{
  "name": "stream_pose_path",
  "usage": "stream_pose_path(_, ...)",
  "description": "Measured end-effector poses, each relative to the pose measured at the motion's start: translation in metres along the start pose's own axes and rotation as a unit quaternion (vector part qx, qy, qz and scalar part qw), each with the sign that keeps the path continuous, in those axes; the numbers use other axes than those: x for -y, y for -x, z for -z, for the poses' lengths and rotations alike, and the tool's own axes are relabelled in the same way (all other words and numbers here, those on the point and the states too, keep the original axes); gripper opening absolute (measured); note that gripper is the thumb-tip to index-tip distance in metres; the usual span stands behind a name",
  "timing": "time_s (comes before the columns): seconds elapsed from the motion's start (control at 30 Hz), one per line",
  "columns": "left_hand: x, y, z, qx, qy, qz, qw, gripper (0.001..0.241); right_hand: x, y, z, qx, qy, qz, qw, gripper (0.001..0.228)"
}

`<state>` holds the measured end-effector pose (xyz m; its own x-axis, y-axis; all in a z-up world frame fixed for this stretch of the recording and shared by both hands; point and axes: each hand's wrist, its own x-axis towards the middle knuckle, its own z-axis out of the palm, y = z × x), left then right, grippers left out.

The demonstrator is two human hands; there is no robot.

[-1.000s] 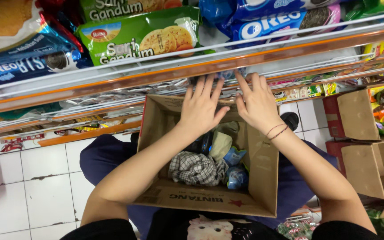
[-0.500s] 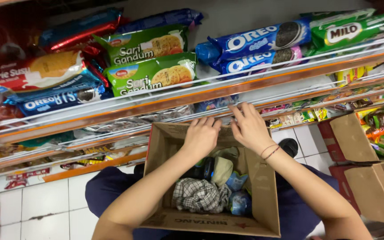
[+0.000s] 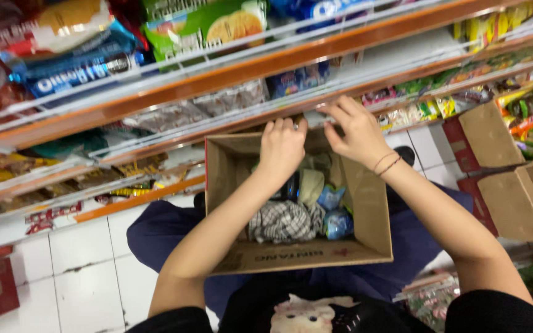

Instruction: The person organizes several snacks and cleaning supplies in a box before wiping the shelves with a cloth and placing items like chocolate bars and drink sachets onto the racks.

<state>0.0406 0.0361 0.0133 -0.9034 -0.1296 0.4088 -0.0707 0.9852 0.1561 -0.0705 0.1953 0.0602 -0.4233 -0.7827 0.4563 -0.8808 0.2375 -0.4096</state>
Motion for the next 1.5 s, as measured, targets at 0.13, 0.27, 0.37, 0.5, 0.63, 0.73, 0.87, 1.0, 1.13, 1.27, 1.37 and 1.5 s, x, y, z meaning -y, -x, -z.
stream_pose_path(0.13,-0.015,0.015,0.007,-0.022,0.006,0.003,1.000,0.018,0.021,0.014,0.000,-0.021,-0.083,-0.008,0.996,0.025)
stream_pose_path(0.27,-0.023,0.028,0.025,0.007,-0.004,0.002,1.000,0.020,0.035,0.034,0.000,-0.045,-0.116,-0.009,0.992,0.019)
stream_pose_path(0.37,-0.014,0.025,0.039,-0.027,0.062,0.023,0.997,0.009,0.038,0.046,0.002,-0.052,-0.067,0.009,0.996,0.020)
stream_pose_path(0.5,-0.022,0.045,0.040,-0.172,0.065,-0.125,0.975,0.023,0.032,0.052,0.001,-0.074,-0.031,0.039,0.996,0.020)
stream_pose_path(0.63,-0.049,0.072,-0.016,0.151,0.155,-0.196,0.957,0.014,0.019,0.052,-0.008,-0.086,-0.048,-0.005,0.995,0.021)
stream_pose_path(0.73,-0.074,0.102,-0.080,0.312,0.139,-0.258,0.904,0.025,0.019,0.061,-0.009,-0.087,-0.002,0.032,0.996,0.019)
stream_pose_path(0.87,-0.107,0.132,-0.164,0.264,0.181,-0.254,0.913,0.038,0.025,0.062,-0.006,-0.081,0.031,0.069,0.994,0.017)
stream_pose_path(1.0,-0.117,0.120,-0.207,0.372,0.183,-0.073,0.907,0.063,0.031,0.059,0.000,-0.069,0.020,0.073,0.995,0.016)
stream_pose_path(1.13,-0.108,0.100,-0.187,0.508,0.096,-0.118,0.848,0.032,0.033,0.058,0.003,-0.061,0.022,0.067,0.996,0.017)
stream_pose_path(1.27,-0.087,0.081,-0.136,0.513,0.113,-0.143,0.839,0.037,0.030,0.055,0.000,-0.054,0.003,0.054,0.997,0.017)
stream_pose_path(1.37,-0.056,0.074,-0.090,0.435,0.186,-0.137,0.871,0.039,0.030,0.056,-0.002,-0.031,-0.030,0.021,0.999,0.015)
stream_pose_path(1.5,-0.019,0.052,-0.030,0.247,0.318,-0.133,0.906,0.038,0.030,0.057,0.000,0.009,-0.076,-0.015,0.997,0.020)
